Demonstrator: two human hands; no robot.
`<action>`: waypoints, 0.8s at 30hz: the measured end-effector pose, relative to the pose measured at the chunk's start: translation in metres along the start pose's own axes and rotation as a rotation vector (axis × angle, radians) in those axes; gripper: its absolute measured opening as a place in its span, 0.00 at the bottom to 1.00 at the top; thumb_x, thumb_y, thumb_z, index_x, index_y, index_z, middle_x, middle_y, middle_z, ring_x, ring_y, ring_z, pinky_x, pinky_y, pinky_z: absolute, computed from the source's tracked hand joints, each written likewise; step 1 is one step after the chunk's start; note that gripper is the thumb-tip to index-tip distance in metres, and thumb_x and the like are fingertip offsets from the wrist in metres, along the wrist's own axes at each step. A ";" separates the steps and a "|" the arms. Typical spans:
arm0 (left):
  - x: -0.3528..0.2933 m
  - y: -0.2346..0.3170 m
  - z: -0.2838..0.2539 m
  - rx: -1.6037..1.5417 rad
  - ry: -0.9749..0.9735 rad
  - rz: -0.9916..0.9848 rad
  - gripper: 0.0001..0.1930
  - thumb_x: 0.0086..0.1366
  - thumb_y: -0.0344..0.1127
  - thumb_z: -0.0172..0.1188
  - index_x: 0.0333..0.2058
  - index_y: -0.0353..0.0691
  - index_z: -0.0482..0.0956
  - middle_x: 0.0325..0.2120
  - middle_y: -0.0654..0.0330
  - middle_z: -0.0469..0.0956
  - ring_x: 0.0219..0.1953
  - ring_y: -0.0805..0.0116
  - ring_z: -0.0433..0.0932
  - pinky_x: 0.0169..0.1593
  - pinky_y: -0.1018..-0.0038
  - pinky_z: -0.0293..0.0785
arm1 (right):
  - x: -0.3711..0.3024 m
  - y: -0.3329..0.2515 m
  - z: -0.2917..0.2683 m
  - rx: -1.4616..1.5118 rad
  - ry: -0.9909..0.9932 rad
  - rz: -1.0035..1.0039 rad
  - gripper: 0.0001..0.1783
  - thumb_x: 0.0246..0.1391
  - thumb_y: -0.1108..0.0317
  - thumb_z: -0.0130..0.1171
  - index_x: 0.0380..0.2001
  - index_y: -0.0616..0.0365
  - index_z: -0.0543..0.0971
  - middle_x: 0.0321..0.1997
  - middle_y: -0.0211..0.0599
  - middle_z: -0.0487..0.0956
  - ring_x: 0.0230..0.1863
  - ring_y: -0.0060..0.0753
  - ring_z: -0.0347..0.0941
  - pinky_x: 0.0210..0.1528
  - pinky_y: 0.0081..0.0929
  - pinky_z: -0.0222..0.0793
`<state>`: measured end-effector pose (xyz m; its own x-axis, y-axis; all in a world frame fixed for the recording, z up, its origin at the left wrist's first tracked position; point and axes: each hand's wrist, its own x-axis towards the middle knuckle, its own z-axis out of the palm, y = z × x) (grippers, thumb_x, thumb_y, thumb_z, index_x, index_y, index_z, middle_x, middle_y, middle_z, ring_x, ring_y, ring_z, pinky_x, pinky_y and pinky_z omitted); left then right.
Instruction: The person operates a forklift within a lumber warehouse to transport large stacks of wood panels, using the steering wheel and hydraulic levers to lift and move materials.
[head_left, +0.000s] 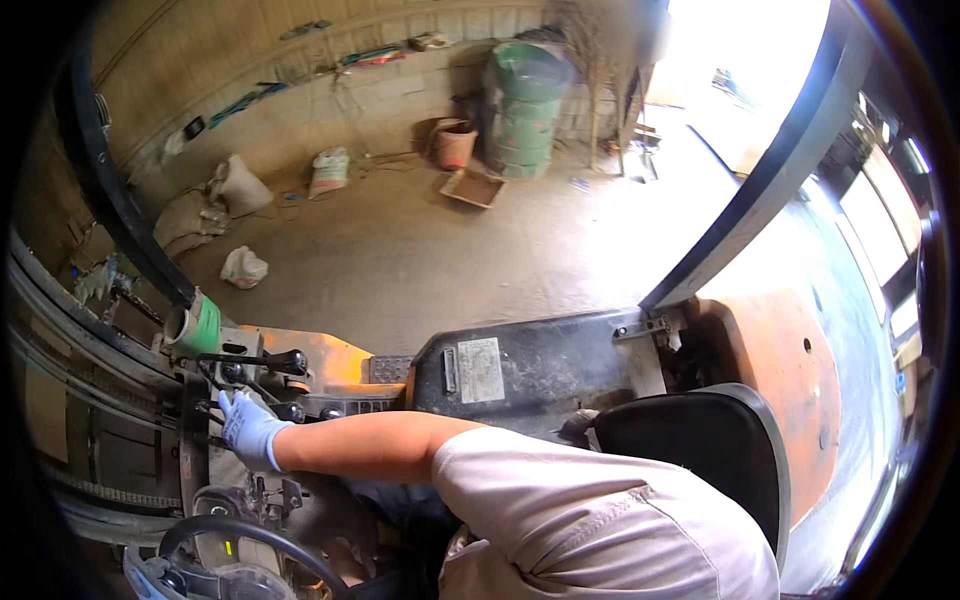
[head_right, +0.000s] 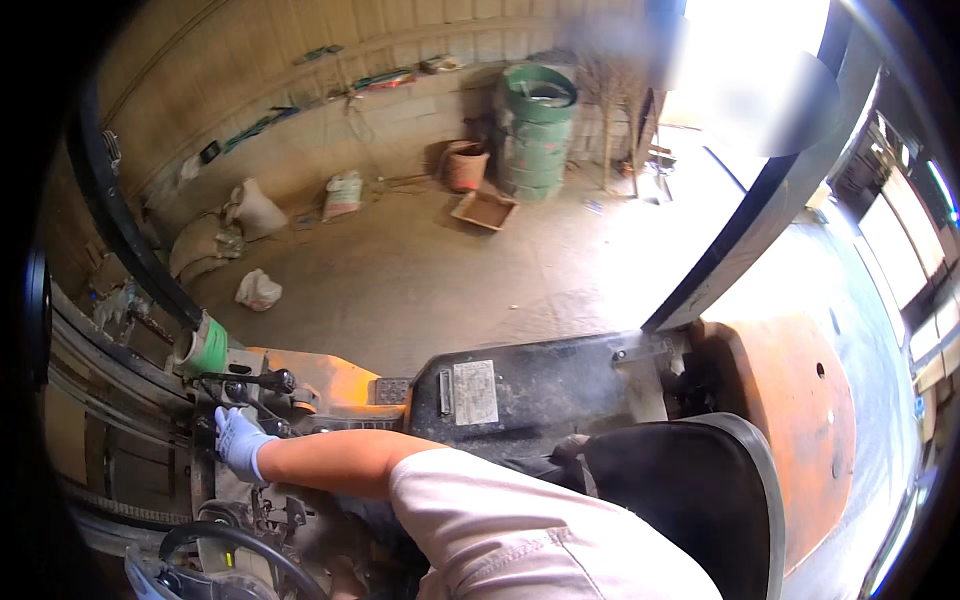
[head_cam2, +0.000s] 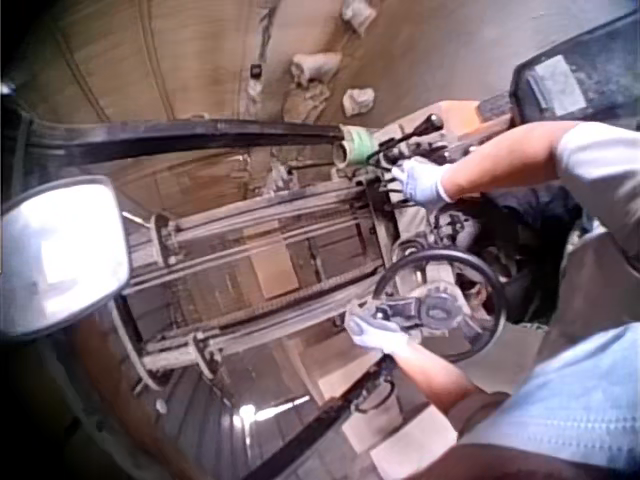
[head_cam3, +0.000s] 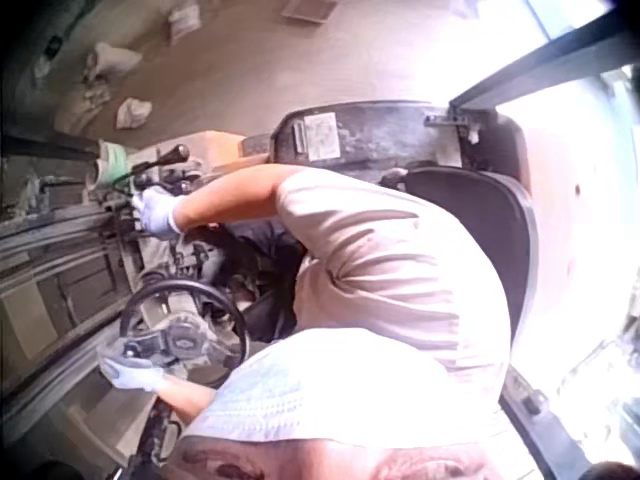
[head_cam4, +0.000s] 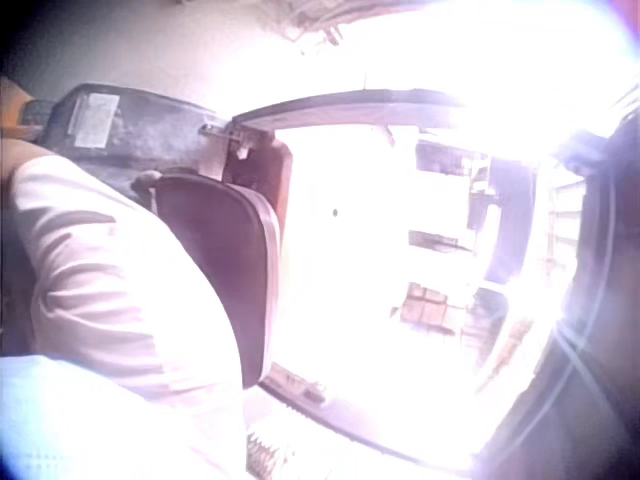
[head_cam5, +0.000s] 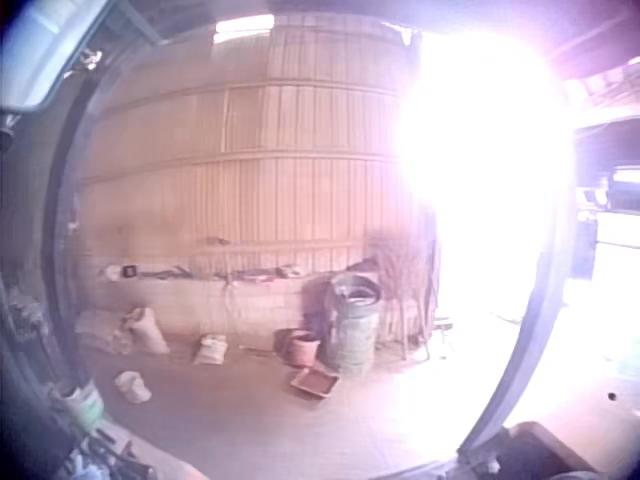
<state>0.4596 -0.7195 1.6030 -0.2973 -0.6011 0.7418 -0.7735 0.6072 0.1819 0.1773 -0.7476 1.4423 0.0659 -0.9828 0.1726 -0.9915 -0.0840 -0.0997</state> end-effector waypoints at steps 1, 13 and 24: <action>0.000 -0.012 0.003 0.025 -0.026 0.124 0.16 0.70 0.41 0.52 0.42 0.35 0.83 0.37 0.49 0.83 0.38 0.48 0.81 0.45 0.55 0.77 | -0.005 -0.002 -0.011 0.094 -0.053 -0.008 0.29 0.51 0.57 0.59 0.54 0.63 0.81 0.72 0.74 0.58 0.63 0.64 0.69 0.61 0.50 0.65; 0.012 0.016 0.113 -0.617 -0.407 -0.285 0.17 0.75 0.38 0.52 0.47 0.28 0.79 0.43 0.48 0.83 0.35 0.60 0.82 0.39 0.67 0.79 | 0.061 0.001 0.032 0.055 -0.088 0.131 0.33 0.52 0.54 0.59 0.57 0.63 0.79 0.71 0.66 0.63 0.72 0.67 0.56 0.68 0.58 0.57; -0.125 0.116 0.205 -0.683 -0.597 -0.032 0.18 0.66 0.43 0.64 0.42 0.31 0.82 0.43 0.44 0.83 0.39 0.45 0.83 0.49 0.58 0.78 | 0.056 0.043 0.041 -0.024 -0.073 0.181 0.29 0.58 0.58 0.54 0.61 0.55 0.77 0.74 0.61 0.58 0.72 0.63 0.57 0.62 0.58 0.61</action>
<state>0.2921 -0.6800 1.3988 -0.6696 -0.6766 0.3065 -0.3425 0.6474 0.6809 0.1426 -0.8132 1.4075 -0.1063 -0.9909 0.0826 -0.9902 0.0980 -0.0992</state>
